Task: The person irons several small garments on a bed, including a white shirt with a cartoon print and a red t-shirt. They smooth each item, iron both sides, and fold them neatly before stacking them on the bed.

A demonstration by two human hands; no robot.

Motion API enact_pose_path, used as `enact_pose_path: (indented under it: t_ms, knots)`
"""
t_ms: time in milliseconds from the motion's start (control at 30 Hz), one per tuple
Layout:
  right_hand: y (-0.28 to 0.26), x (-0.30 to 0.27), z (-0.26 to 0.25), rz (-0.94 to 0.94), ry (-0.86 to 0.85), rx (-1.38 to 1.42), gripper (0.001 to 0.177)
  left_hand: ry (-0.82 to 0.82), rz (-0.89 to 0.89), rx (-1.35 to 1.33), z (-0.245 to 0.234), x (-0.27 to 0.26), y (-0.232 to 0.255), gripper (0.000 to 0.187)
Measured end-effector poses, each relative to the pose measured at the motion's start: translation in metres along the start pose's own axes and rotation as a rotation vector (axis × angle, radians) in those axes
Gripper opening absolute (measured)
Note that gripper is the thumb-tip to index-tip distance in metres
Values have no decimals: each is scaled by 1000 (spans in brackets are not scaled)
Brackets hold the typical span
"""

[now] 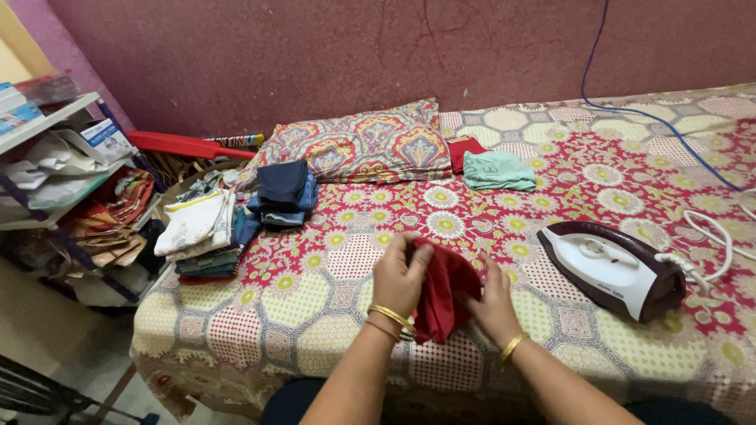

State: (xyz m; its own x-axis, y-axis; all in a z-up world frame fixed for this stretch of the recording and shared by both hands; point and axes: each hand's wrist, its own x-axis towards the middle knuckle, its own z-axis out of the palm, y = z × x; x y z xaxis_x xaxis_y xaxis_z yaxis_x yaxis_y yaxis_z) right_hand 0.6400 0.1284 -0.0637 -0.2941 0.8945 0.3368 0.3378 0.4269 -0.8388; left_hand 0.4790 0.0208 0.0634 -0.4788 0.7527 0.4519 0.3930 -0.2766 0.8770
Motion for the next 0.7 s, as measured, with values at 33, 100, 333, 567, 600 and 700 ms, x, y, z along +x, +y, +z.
enact_pose_path:
  t_ms: [33,100,333,567,600,700]
  knots:
    - [2,7,-2,162,-111,41,77,27,29,-28,-7,7,7,19]
    - [13,26,-12,480,-344,123,49,89,71,-73,-26,20,13,19]
    - [52,79,-96,542,-179,471,22,213,-58,-255,-87,25,-22,19]
    - [34,89,-92,151,-104,60,29,331,-486,-134,-92,27,-97,23]
    - [29,79,-84,162,-137,5,30,337,-499,28,-90,25,-107,27]
    - [14,43,-55,67,-357,-14,34,293,-459,377,-88,11,-135,33]
